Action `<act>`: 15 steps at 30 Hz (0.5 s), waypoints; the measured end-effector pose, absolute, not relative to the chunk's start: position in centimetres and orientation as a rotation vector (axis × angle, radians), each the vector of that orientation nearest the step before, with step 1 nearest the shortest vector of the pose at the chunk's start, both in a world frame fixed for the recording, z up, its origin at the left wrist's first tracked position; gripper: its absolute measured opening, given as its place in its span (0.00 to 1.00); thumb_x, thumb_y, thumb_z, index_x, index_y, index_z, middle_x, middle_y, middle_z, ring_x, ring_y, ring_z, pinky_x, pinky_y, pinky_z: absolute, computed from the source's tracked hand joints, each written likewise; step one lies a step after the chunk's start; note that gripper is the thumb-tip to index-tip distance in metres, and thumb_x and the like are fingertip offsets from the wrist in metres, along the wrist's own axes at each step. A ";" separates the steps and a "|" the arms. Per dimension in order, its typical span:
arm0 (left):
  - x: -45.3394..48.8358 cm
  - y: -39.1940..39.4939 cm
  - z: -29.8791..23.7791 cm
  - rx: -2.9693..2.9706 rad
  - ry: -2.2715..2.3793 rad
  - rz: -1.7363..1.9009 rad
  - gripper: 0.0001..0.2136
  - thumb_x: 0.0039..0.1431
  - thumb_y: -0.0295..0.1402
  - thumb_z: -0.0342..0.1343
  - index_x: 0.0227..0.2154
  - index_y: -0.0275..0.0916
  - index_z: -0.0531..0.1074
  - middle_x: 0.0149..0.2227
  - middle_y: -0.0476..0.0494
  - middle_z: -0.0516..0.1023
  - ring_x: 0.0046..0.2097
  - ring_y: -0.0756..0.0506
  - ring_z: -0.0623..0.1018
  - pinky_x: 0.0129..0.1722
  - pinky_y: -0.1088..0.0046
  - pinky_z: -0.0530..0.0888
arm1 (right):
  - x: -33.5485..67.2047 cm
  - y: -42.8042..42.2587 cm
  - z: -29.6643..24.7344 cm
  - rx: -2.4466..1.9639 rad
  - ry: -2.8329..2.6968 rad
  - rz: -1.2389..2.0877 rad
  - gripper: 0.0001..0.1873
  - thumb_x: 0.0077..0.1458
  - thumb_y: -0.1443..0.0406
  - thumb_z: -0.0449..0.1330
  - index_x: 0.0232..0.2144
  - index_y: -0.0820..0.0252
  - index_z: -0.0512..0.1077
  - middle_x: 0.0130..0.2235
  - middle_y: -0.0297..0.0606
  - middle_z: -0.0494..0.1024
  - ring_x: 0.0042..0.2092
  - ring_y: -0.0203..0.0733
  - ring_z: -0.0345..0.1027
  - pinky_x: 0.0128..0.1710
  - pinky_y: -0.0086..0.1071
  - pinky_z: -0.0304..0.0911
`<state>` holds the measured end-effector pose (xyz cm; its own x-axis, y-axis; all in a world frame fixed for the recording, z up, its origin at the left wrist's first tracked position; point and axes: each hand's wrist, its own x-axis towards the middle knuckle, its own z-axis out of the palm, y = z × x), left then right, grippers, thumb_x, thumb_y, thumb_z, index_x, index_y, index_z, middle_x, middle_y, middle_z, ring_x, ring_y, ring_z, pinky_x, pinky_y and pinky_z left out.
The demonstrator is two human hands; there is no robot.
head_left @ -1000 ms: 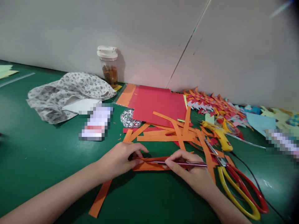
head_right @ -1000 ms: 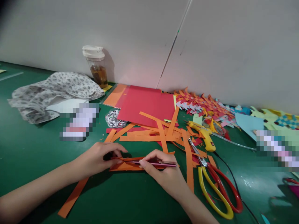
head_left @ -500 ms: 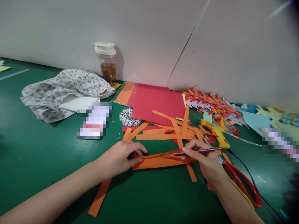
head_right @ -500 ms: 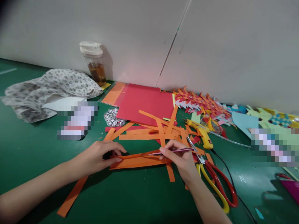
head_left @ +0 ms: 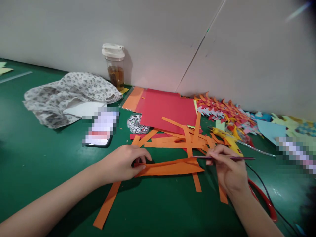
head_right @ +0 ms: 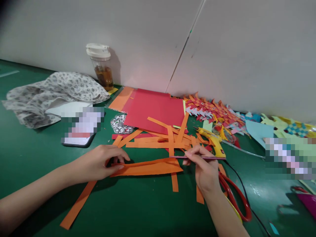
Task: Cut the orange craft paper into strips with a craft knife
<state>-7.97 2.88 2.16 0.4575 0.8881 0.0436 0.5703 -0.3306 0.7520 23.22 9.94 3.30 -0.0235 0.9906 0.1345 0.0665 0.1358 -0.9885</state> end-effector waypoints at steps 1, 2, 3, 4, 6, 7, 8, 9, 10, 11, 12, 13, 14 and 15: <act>-8.1 2.9 2.2 2.038 1.195 0.601 0.10 0.57 0.27 0.54 0.41 0.39 0.75 0.32 0.47 0.79 0.33 0.50 0.78 0.27 0.78 0.70 | 23.2 9.9 3.5 -1.134 -1.286 1.015 0.07 0.41 0.67 0.65 0.15 0.57 0.73 0.17 0.31 0.69 0.20 0.35 0.64 0.20 0.29 0.57; -8.2 3.0 2.3 2.042 1.184 0.606 0.10 0.57 0.28 0.54 0.41 0.39 0.75 0.32 0.47 0.79 0.32 0.50 0.78 0.27 0.78 0.70 | 23.3 9.9 3.6 -1.131 -1.241 0.936 0.06 0.40 0.67 0.65 0.15 0.57 0.73 0.18 0.31 0.69 0.19 0.35 0.64 0.19 0.29 0.56; -8.2 3.0 2.3 2.045 1.175 0.614 0.09 0.57 0.28 0.54 0.40 0.39 0.76 0.33 0.47 0.80 0.32 0.50 0.77 0.27 0.78 0.71 | 23.4 9.9 3.7 -1.140 -1.206 0.864 0.06 0.41 0.68 0.64 0.16 0.56 0.73 0.18 0.31 0.68 0.19 0.35 0.63 0.18 0.30 0.55; -8.2 3.0 2.3 2.046 1.168 0.622 0.09 0.58 0.28 0.54 0.40 0.39 0.76 0.33 0.47 0.80 0.32 0.50 0.77 0.28 0.78 0.71 | 23.5 10.0 3.7 -1.157 -1.185 0.806 0.07 0.41 0.68 0.64 0.16 0.55 0.73 0.18 0.31 0.67 0.19 0.35 0.62 0.17 0.30 0.53; -8.2 3.0 2.2 2.044 1.166 0.640 0.09 0.58 0.29 0.54 0.39 0.39 0.77 0.33 0.46 0.80 0.32 0.50 0.77 0.29 0.77 0.72 | 23.9 10.1 3.8 -1.194 -1.195 0.753 0.09 0.43 0.69 0.63 0.16 0.54 0.72 0.18 0.31 0.66 0.19 0.35 0.61 0.17 0.31 0.52; -8.1 3.0 2.2 2.043 1.164 0.645 0.09 0.58 0.30 0.54 0.39 0.39 0.77 0.34 0.46 0.80 0.32 0.50 0.77 0.29 0.77 0.72 | 24.0 10.1 3.7 -1.212 -1.219 0.757 0.10 0.44 0.69 0.63 0.16 0.54 0.72 0.18 0.31 0.65 0.19 0.36 0.60 0.17 0.32 0.51; -8.1 2.9 2.1 2.042 1.161 0.649 0.09 0.59 0.30 0.54 0.39 0.39 0.77 0.34 0.45 0.80 0.32 0.50 0.77 0.29 0.77 0.73 | 24.1 10.2 3.6 -1.227 -1.247 0.766 0.10 0.44 0.69 0.63 0.15 0.54 0.71 0.18 0.31 0.65 0.19 0.36 0.60 0.17 0.32 0.51; -8.1 2.9 2.1 2.041 1.158 0.653 0.09 0.59 0.30 0.54 0.39 0.39 0.77 0.34 0.45 0.80 0.32 0.50 0.77 0.29 0.77 0.73 | 24.2 10.2 3.5 -1.239 -1.273 0.773 0.10 0.44 0.69 0.63 0.15 0.54 0.70 0.17 0.31 0.65 0.19 0.36 0.59 0.17 0.33 0.50; -8.1 2.9 2.1 2.041 1.155 0.658 0.08 0.59 0.30 0.54 0.39 0.39 0.77 0.34 0.45 0.80 0.32 0.50 0.77 0.30 0.77 0.73 | 24.3 10.3 3.4 -1.252 -1.297 0.783 0.11 0.44 0.68 0.63 0.15 0.55 0.70 0.17 0.31 0.65 0.18 0.36 0.58 0.17 0.33 0.49; -8.0 2.9 2.2 2.044 1.150 0.663 0.08 0.59 0.30 0.54 0.39 0.39 0.77 0.34 0.45 0.80 0.32 0.50 0.77 0.30 0.77 0.73 | 24.3 10.3 3.3 -1.265 -1.315 0.795 0.11 0.44 0.68 0.64 0.15 0.55 0.69 0.16 0.31 0.65 0.18 0.35 0.58 0.17 0.32 0.49; -8.1 2.9 2.2 2.048 1.145 0.664 0.08 0.60 0.30 0.54 0.39 0.39 0.77 0.35 0.45 0.80 0.33 0.50 0.77 0.30 0.77 0.73 | 24.3 10.4 3.2 -1.279 -1.323 0.801 0.11 0.45 0.67 0.64 0.15 0.56 0.69 0.16 0.30 0.65 0.18 0.35 0.57 0.17 0.32 0.49; -8.1 2.9 2.2 2.054 1.140 0.663 0.08 0.60 0.30 0.54 0.39 0.39 0.77 0.35 0.46 0.80 0.33 0.50 0.77 0.31 0.77 0.73 | 24.3 10.4 3.1 -1.295 -1.327 0.798 0.11 0.45 0.65 0.64 0.15 0.56 0.69 0.16 0.30 0.66 0.18 0.34 0.57 0.17 0.31 0.48; -8.0 2.9 2.2 2.059 1.135 0.663 0.08 0.60 0.30 0.54 0.39 0.40 0.77 0.35 0.46 0.80 0.33 0.50 0.77 0.31 0.77 0.73 | 24.2 10.5 3.1 -1.309 -1.325 0.774 0.11 0.45 0.64 0.65 0.16 0.56 0.69 0.16 0.29 0.67 0.18 0.33 0.57 0.18 0.31 0.49; -8.0 2.8 2.2 2.063 1.131 0.660 0.08 0.60 0.29 0.54 0.39 0.40 0.77 0.36 0.46 0.80 0.34 0.50 0.77 0.32 0.77 0.73 | 24.1 10.5 3.1 -1.320 -1.331 0.748 0.10 0.46 0.63 0.66 0.19 0.56 0.69 0.18 0.29 0.68 0.18 0.33 0.57 0.18 0.31 0.50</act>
